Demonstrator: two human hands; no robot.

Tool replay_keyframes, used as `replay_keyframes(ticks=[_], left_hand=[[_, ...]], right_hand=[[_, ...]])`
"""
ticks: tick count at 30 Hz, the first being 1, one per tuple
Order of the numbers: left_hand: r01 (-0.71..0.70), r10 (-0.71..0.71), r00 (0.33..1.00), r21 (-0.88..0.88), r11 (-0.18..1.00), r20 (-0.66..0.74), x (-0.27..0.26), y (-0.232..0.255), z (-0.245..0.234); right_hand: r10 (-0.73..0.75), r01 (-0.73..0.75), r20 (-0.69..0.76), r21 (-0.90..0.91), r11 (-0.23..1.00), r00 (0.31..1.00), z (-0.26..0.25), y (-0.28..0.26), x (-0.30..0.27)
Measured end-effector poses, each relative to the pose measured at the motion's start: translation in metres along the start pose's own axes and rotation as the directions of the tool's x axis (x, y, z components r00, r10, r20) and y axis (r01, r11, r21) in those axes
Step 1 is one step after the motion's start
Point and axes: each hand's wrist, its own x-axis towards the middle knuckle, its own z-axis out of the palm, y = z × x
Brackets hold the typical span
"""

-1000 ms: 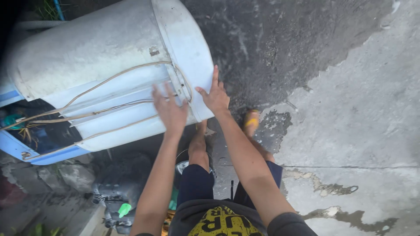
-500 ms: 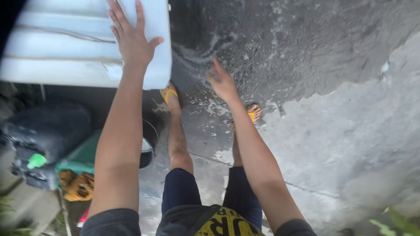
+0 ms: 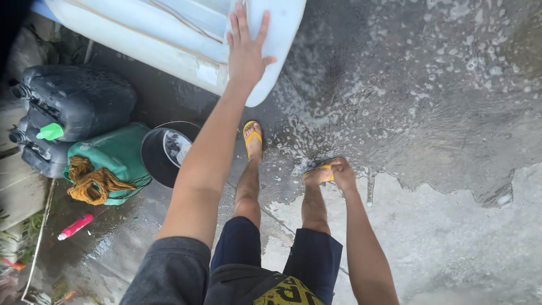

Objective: Cleaning the components and housing of a dismantled washing machine.

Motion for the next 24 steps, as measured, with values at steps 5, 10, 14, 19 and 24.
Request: replay_keyframes(ticks=[5, 10, 14, 19, 24], left_hand=[[-0.027, 0.027, 1.0, -0.041, 0.999, -0.012, -0.03, -0.012, 0.002], [-0.047, 0.046, 0.999, -0.037, 0.998, -0.017, -0.054, -0.026, 0.012], [-0.056, 0.055, 0.998, -0.051, 0.997, -0.027, -0.078, -0.042, 0.02], [-0.072, 0.072, 0.997, 0.001, 0.997, -0.016, -0.126, -0.062, 0.027], [-0.045, 0.039, 0.996, -0.085, 0.995, -0.081, -0.143, -0.066, 0.033]], right_hand=[[-0.128, 0.143, -0.085, 0.207, 0.968, 0.988, -0.015, -0.066, 0.005], [-0.28, 0.303, -0.116, 0.367, 0.88, 0.953, -0.005, -0.13, 0.013], [-0.379, 0.368, -0.079, 0.485, 0.793, 0.922, 0.025, -0.143, 0.024], [-0.408, 0.324, 0.069, 0.496, 0.806, 0.91, 0.038, -0.152, -0.002], [-0.445, 0.33, 0.153, 0.472, 0.817, 0.882, 0.042, -0.174, -0.026]])
